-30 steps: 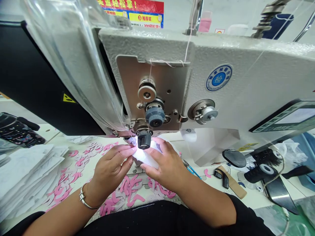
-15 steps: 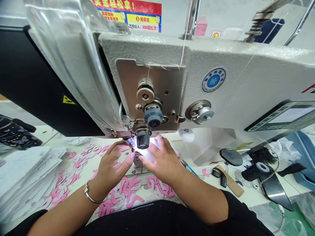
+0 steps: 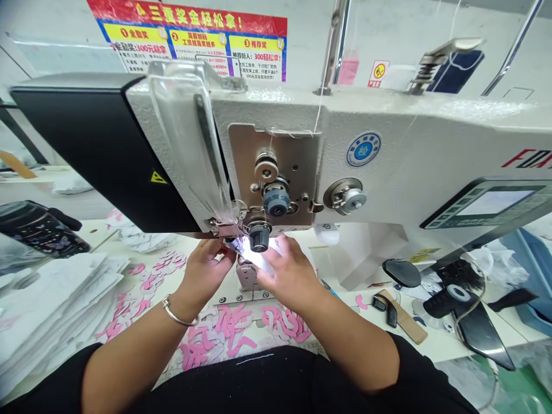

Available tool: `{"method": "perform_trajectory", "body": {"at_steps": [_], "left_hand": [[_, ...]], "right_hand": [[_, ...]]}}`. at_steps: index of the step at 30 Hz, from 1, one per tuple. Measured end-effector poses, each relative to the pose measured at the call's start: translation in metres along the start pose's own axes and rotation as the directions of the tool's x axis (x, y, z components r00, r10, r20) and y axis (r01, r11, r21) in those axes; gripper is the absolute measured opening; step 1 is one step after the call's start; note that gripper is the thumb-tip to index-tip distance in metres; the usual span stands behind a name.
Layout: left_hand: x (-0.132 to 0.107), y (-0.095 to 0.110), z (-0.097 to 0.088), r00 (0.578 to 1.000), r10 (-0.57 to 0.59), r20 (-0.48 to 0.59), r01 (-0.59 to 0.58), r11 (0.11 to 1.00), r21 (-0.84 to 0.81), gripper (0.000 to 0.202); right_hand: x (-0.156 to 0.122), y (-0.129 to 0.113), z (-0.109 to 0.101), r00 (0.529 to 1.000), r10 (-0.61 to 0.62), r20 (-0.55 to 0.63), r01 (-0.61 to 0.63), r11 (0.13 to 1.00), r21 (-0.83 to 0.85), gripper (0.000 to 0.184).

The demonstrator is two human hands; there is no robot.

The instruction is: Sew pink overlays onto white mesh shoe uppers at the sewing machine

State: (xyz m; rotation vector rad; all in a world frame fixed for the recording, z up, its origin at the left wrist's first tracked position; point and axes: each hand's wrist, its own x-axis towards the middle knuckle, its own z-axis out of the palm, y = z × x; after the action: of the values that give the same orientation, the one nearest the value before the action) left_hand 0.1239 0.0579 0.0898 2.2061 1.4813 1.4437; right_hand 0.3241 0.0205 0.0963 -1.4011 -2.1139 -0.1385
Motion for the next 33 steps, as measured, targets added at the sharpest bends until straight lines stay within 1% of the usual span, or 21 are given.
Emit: {"method": "perform_trajectory", "body": {"at_steps": [2,4,8,10,13,15,16,17,18,19,20,21,22,24,25,27,28,30,33], "left_hand": [[0.004,-0.005,0.000,0.999,0.048,-0.003,-0.048,0.999,0.009,0.015],[0.005,-0.010,-0.002,0.994,0.105,-0.008,-0.105,0.994,0.026,0.014],[-0.004,-0.011,-0.013,0.967,0.256,-0.001,-0.256,0.965,0.064,0.017],[-0.015,-0.008,-0.022,0.959,0.283,0.028,-0.284,0.958,0.039,0.020],[-0.031,-0.002,-0.035,0.960,0.275,0.058,-0.272,0.960,-0.065,0.021],[-0.037,-0.001,-0.042,0.968,0.226,0.111,-0.202,0.960,-0.195,0.019],[-0.037,-0.001,-0.044,0.975,0.173,0.143,-0.125,0.949,-0.291,0.017],[-0.035,-0.002,-0.045,0.980,0.090,0.175,-0.014,0.920,-0.392,0.015],[-0.031,-0.003,-0.046,0.979,-0.022,0.204,0.120,0.866,-0.485,0.014],[-0.025,-0.004,-0.045,0.963,-0.148,0.226,0.253,0.785,-0.565,0.012],[-0.016,-0.004,-0.043,0.929,-0.280,0.243,0.371,0.689,-0.623,0.013],[-0.007,-0.004,-0.039,0.877,-0.397,0.271,0.471,0.594,-0.652,0.015],[0.004,-0.003,-0.035,0.823,-0.475,0.311,0.545,0.509,-0.666,0.018],[0.025,0.000,-0.023,0.721,-0.527,0.450,0.668,0.360,-0.651,0.021],[0.034,0.002,-0.016,0.695,-0.525,0.491,0.698,0.328,-0.637,0.020],[0.046,0.006,-0.005,0.673,-0.513,0.533,0.721,0.297,-0.626,0.019],[0.049,0.007,-0.001,0.675,-0.507,0.536,0.720,0.293,-0.629,0.019],[0.047,0.007,0.001,0.678,-0.503,0.535,0.713,0.277,-0.644,0.021],[0.031,0.006,-0.008,0.692,-0.499,0.523,0.694,0.260,-0.671,0.017]], "right_hand": [[0.002,-0.001,-0.004,1.000,-0.001,0.008,0.001,1.000,0.003,0.053],[0.005,-0.003,-0.011,0.999,0.003,0.042,-0.004,1.000,0.023,0.053],[0.007,-0.008,-0.025,0.985,0.004,0.174,-0.016,0.997,0.070,0.055],[0.005,-0.010,-0.028,0.974,-0.013,0.225,-0.005,0.997,0.077,0.058],[-0.002,-0.010,-0.027,0.970,-0.102,0.220,0.086,0.993,0.082,0.060],[-0.007,-0.008,-0.025,0.963,-0.189,0.190,0.174,0.980,0.093,0.059],[-0.008,-0.006,-0.025,0.958,-0.225,0.178,0.210,0.973,0.099,0.058],[-0.010,-0.005,-0.025,0.953,-0.252,0.171,0.237,0.966,0.102,0.058],[-0.011,-0.005,-0.026,0.948,-0.268,0.169,0.254,0.962,0.103,0.057],[-0.011,-0.004,-0.027,0.945,-0.278,0.171,0.264,0.959,0.102,0.057],[-0.011,-0.004,-0.028,0.943,-0.283,0.176,0.269,0.958,0.098,0.057],[-0.011,-0.004,-0.029,0.941,-0.286,0.182,0.273,0.957,0.095,0.057],[-0.011,-0.005,-0.030,0.938,-0.290,0.188,0.277,0.957,0.091,0.058],[-0.011,-0.006,-0.032,0.931,-0.308,0.197,0.296,0.951,0.087,0.057],[-0.011,-0.007,-0.033,0.925,-0.324,0.199,0.313,0.946,0.086,0.057],[-0.012,-0.008,-0.034,0.909,-0.364,0.204,0.354,0.931,0.085,0.057],[-0.013,-0.008,-0.035,0.900,-0.384,0.208,0.374,0.923,0.087,0.057],[-0.016,-0.006,-0.038,0.879,-0.425,0.214,0.412,0.905,0.105,0.053],[-0.020,0.000,-0.040,0.845,-0.500,0.191,0.471,0.864,0.178,0.045]]}}
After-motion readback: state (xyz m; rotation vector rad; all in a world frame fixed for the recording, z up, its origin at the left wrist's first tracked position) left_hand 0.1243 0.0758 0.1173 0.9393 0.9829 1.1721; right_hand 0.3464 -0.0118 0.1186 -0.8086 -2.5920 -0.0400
